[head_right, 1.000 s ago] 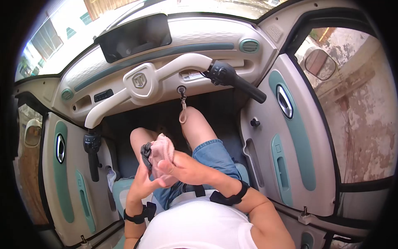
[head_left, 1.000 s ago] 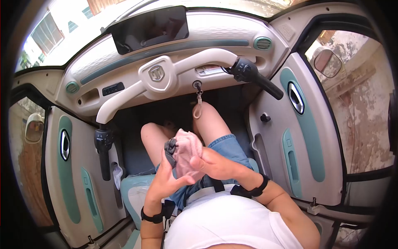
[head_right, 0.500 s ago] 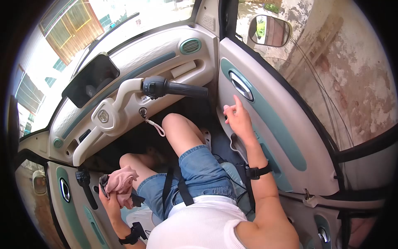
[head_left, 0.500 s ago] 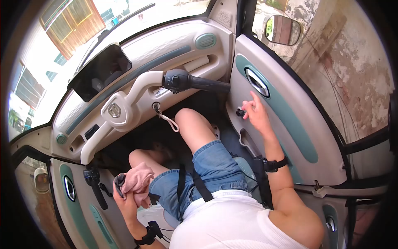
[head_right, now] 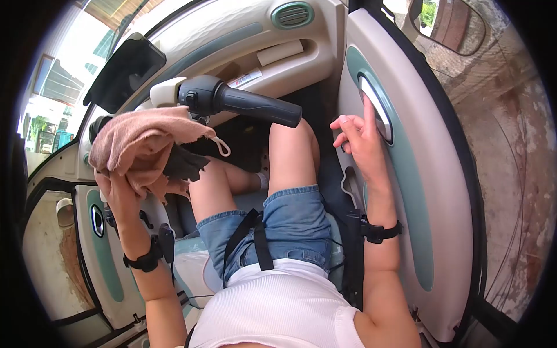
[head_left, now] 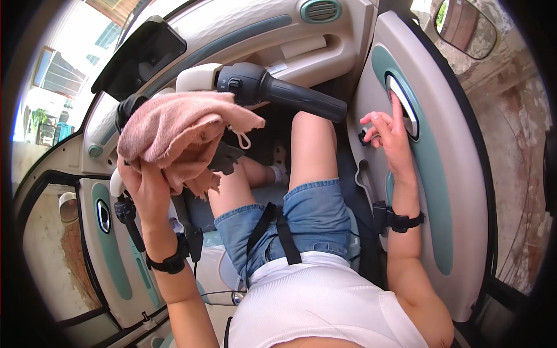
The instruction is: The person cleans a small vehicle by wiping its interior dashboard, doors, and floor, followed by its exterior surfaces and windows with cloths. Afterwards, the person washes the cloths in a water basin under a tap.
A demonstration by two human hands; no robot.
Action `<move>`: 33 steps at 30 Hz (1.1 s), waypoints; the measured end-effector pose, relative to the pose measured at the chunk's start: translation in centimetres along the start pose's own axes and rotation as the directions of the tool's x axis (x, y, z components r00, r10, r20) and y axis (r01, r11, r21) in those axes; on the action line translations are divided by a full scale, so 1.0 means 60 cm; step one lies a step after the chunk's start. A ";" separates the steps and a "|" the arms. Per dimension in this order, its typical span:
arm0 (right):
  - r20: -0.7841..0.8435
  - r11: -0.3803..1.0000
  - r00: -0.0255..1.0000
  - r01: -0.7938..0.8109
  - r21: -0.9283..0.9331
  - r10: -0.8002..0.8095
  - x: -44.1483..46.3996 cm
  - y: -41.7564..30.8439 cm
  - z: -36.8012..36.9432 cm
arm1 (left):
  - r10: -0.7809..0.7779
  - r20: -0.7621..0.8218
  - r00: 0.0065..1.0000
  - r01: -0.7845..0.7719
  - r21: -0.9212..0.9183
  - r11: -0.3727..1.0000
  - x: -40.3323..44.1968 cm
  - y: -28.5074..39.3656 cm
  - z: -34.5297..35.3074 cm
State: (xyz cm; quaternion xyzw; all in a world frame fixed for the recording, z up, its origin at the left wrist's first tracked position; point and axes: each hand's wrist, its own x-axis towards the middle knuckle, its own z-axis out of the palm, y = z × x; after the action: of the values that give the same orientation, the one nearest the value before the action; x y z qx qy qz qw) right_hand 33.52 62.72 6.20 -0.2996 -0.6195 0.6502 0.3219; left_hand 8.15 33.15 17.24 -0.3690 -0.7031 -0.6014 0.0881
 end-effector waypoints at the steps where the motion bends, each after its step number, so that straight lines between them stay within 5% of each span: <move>1: 0.011 1.000 1.000 -0.015 0.005 0.015 0.000 -0.002 0.000 | 0.033 0.062 0.998 -0.031 -0.034 0.999 0.017 0.008 0.029; 7: 0.223 0.990 0.967 -0.108 -0.093 0.126 -0.018 -0.005 -0.005 | 0.301 0.351 0.887 -0.264 -0.148 0.953 0.100 0.070 0.231; 8: 0.280 0.978 0.940 -0.207 0.014 0.195 -0.019 -0.012 -0.008 | 0.272 0.403 0.874 -0.247 -0.114 0.962 0.109 0.073 0.256; 10: 0.260 0.986 0.951 -0.157 -0.055 0.166 -0.015 -0.004 -0.009 | 0.373 0.467 0.802 -0.491 0.159 0.857 0.118 0.069 0.286; 12: 0.273 0.988 0.950 -0.138 -0.072 0.153 -0.009 -0.009 -0.011 | 0.048 0.607 0.793 -0.428 0.500 0.753 0.108 0.080 0.298; 16: 0.386 0.973 0.893 -0.216 -0.082 0.230 -0.014 -0.012 -0.031 | -0.060 0.638 0.768 -0.432 0.585 0.687 0.106 0.075 0.297; 22: 0.452 0.929 0.836 -0.367 0.042 0.310 -0.001 0.010 -0.062 | -0.015 0.651 0.759 -0.419 0.507 0.753 0.108 0.045 0.268; 24: 0.385 0.945 0.871 -0.327 -0.009 0.305 -0.004 -0.004 -0.062 | -0.081 0.638 0.766 -0.341 0.510 0.790 0.121 0.038 0.250; 27: -0.119 0.928 0.943 -0.329 -0.174 0.312 -0.078 0.002 -0.078 | 0.006 0.662 0.750 -0.424 0.473 0.772 0.113 0.011 0.246; 28: -0.170 0.929 0.941 -0.323 -0.183 0.293 -0.126 0.005 -0.081 | 0.084 0.636 0.767 -0.474 0.474 0.742 0.112 0.009 0.241; 30: -0.566 0.917 0.795 -0.365 -0.161 0.218 -0.226 0.019 -0.082 | 0.138 0.648 0.749 -0.518 0.442 0.733 0.107 0.013 0.240; 33: -0.732 0.909 0.628 -0.416 -0.029 0.264 -0.375 0.037 -0.057 | 0.138 0.695 0.706 -0.558 0.425 0.713 0.109 0.019 0.245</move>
State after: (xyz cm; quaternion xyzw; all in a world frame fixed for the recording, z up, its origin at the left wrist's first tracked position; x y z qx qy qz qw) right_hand 49.91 46.99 3.59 -0.6696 -0.4381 0.4673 0.3758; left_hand 8.92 49.22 18.00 -0.6290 -0.7566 -0.1568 0.0857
